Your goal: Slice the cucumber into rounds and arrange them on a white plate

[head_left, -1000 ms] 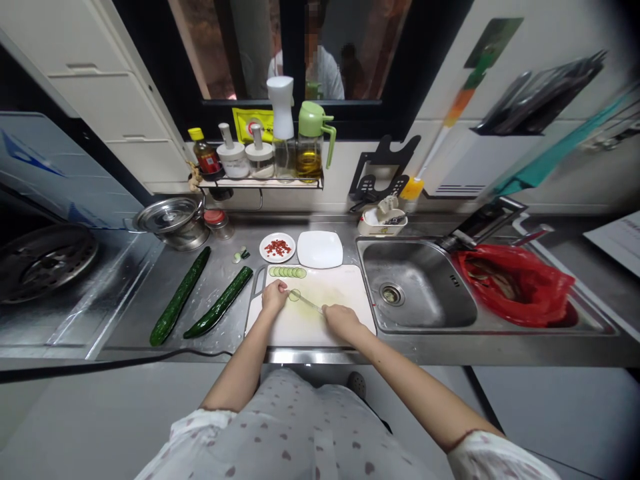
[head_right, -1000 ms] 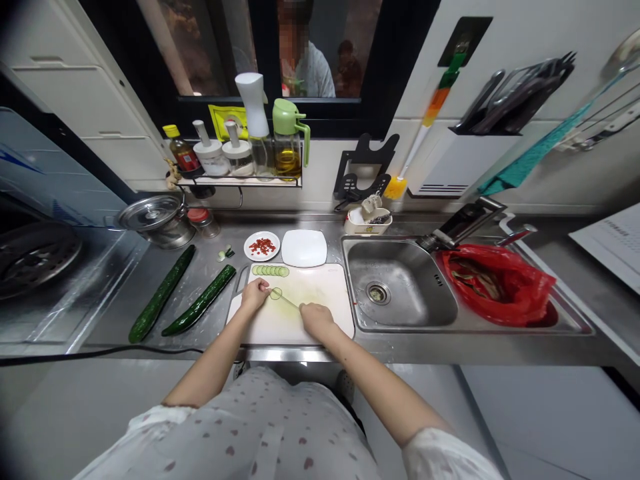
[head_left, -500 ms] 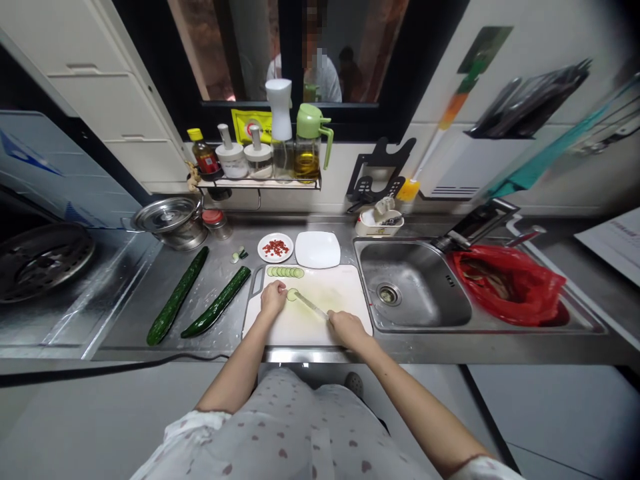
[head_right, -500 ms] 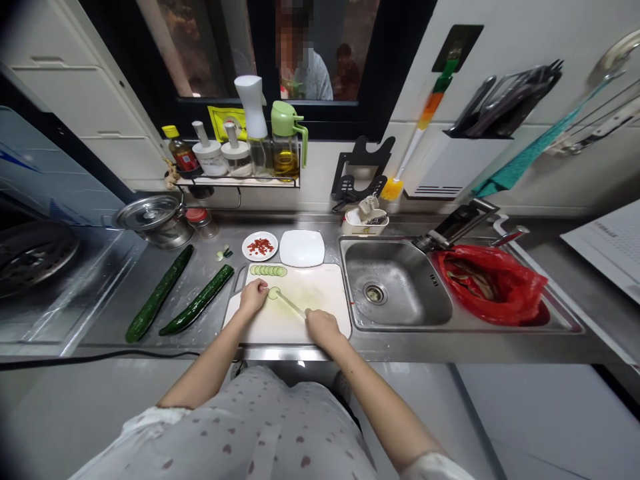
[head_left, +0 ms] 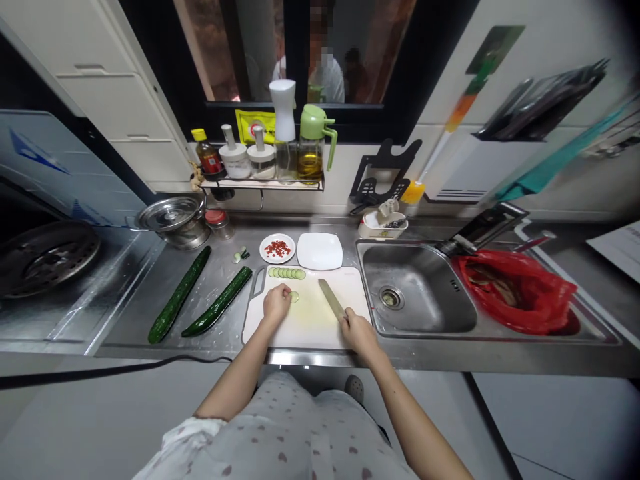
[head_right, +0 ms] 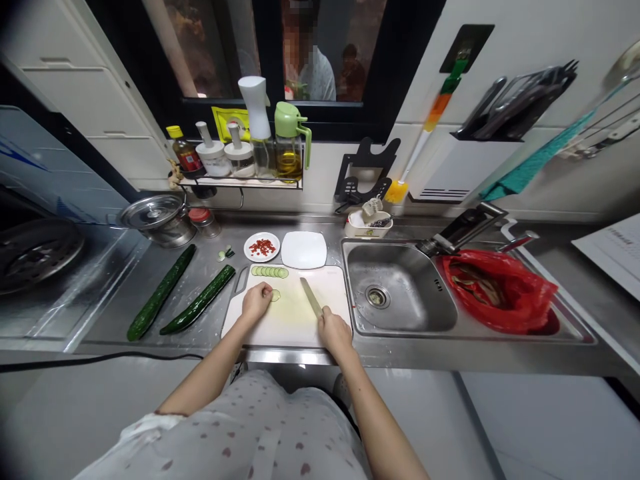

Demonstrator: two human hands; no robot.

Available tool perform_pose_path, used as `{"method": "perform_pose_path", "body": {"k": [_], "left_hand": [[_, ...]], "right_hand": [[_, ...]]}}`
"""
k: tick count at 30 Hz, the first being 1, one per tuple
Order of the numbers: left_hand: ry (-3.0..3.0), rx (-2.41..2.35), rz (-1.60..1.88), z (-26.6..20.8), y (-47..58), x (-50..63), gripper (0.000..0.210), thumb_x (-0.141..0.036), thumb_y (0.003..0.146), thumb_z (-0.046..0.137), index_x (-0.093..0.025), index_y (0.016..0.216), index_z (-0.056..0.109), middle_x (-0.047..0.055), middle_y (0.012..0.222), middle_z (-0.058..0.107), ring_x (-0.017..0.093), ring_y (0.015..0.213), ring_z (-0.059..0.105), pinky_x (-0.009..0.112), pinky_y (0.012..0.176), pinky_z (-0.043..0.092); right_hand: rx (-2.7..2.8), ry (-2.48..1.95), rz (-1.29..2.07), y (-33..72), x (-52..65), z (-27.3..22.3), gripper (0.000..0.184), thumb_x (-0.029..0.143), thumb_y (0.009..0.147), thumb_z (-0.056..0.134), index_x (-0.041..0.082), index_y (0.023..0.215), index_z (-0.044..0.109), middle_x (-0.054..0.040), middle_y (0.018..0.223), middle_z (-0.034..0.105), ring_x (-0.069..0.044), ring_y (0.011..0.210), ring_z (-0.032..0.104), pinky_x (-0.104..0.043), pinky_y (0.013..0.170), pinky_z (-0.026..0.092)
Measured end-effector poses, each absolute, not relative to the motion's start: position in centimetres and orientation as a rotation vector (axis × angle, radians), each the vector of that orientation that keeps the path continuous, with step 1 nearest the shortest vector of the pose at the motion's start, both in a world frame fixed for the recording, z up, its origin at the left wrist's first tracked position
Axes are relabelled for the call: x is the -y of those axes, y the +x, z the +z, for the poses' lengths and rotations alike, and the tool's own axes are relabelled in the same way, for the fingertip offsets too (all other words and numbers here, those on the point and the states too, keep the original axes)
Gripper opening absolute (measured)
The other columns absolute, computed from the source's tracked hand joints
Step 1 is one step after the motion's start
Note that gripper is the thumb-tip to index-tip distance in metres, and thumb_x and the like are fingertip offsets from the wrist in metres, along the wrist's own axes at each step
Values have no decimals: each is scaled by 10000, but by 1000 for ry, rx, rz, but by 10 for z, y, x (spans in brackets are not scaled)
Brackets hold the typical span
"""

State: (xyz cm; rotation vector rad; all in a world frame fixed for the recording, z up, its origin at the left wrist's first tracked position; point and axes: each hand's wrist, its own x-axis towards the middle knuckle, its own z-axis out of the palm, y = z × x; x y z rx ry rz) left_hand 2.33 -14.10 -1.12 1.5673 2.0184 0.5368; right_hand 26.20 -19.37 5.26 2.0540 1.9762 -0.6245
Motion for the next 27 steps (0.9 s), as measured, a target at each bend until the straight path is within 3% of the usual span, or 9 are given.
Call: {"method": "perform_pose_path", "body": {"k": [6, 17, 27], "left_hand": [[1273, -2145, 636, -12, 3, 130, 132, -220, 773, 569, -233, 876, 652, -3, 810, 689, 155, 763, 621, 247, 687, 407], [1345, -2446, 540, -11, -11, 125, 212, -206, 813, 502, -240, 939, 670, 94, 989, 680, 284, 1012, 560, 395, 875, 358], [1700, -2234, 522, 8, 26, 111, 291, -272, 861, 499, -264, 1116, 639, 98, 1139, 597, 280, 1117, 461, 402, 933, 321]], "right_hand": [[-1963, 2042, -618, 262, 191, 50, 276, 335, 963, 310, 208, 1133, 487, -110, 1017, 674, -214, 945, 633, -276, 702, 374], [-1954, 2036, -600, 261, 190, 46, 299, 337, 959, 296, 203, 1145, 488, -116, 1001, 676, -220, 938, 642, -283, 712, 390], [-1967, 1988, -623, 257, 189, 46, 298, 290, 959, 282, 182, 1157, 477, -127, 979, 681, -223, 936, 650, -289, 717, 401]]}}
